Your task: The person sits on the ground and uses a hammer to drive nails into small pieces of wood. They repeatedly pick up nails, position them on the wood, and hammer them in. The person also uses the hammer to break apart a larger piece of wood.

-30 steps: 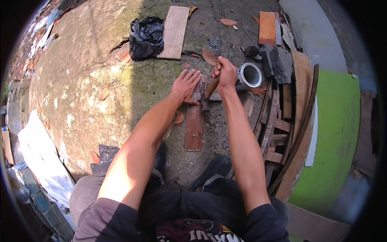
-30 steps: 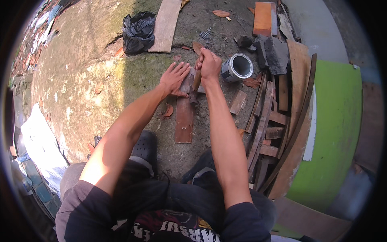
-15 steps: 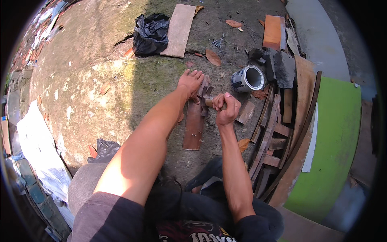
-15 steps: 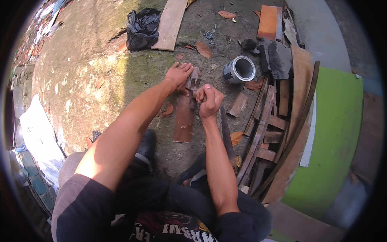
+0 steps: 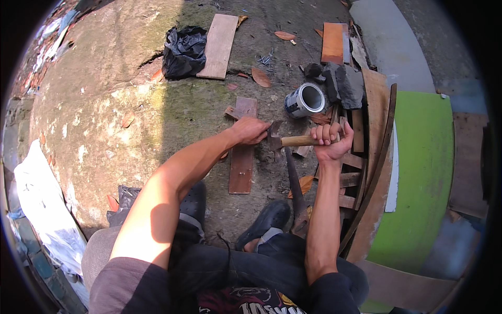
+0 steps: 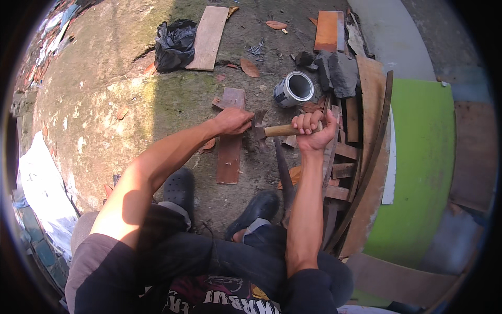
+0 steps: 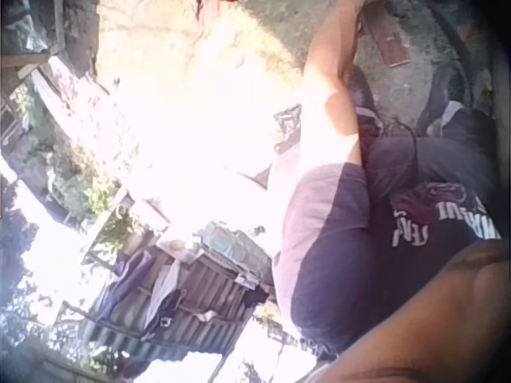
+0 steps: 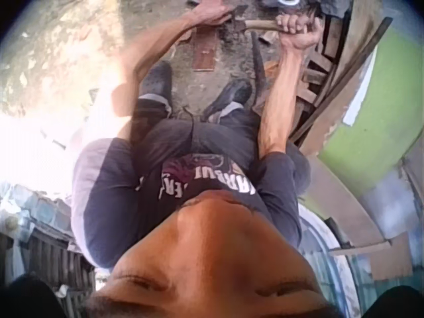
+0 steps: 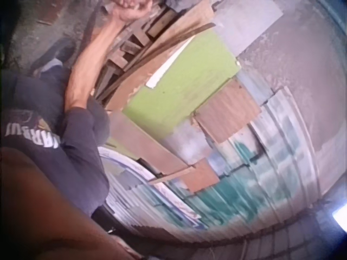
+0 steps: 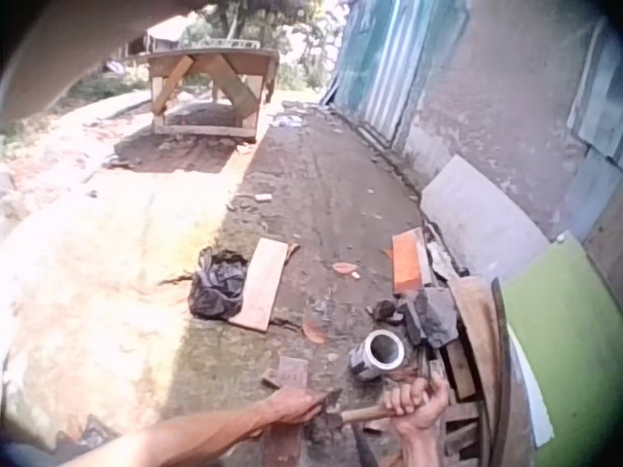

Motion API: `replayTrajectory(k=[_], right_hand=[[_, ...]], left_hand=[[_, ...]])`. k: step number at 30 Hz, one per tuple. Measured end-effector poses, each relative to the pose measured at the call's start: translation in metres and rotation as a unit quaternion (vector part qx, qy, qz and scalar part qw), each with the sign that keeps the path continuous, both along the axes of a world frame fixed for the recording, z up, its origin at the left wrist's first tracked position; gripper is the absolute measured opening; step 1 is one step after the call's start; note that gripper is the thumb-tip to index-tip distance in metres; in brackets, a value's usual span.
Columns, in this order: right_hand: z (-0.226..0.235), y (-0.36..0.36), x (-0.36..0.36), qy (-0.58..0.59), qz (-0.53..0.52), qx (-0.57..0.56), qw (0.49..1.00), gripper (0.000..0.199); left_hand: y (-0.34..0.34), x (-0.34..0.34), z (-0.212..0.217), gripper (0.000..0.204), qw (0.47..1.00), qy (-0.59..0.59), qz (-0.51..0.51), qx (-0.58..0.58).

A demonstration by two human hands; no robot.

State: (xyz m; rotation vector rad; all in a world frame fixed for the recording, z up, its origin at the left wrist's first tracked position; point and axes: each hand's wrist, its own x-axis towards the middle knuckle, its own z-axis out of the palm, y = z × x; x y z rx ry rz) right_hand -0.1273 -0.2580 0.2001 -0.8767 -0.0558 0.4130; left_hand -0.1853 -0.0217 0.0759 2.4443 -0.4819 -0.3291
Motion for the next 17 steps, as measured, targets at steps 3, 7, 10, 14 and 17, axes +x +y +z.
replayTrajectory(k=[3,7,10,14,17], right_hand=[[-0.006,-0.003,-0.007,0.019,0.007,-0.008,1.000,0.057],[-0.008,-0.001,-0.009,0.050,0.047,-0.052,0.996,0.058],[-0.007,0.003,-0.016,0.090,0.053,-0.105,0.989,0.060],[-0.006,-0.003,-0.026,0.102,0.049,-0.157,0.981,0.060],[-0.006,-0.006,-0.034,0.099,0.030,-0.159,0.982,0.060]], left_hand=[[0.003,-0.007,-0.011,0.021,0.998,-0.057,0.009,-0.019],[0.008,-0.003,-0.012,0.025,0.997,-0.063,0.009,0.037],[0.011,0.011,-0.007,0.031,0.991,-0.053,0.101,0.062],[0.018,0.069,0.014,0.041,0.973,-0.021,0.232,0.005],[0.039,0.121,0.035,0.069,0.956,0.072,0.282,0.030]])
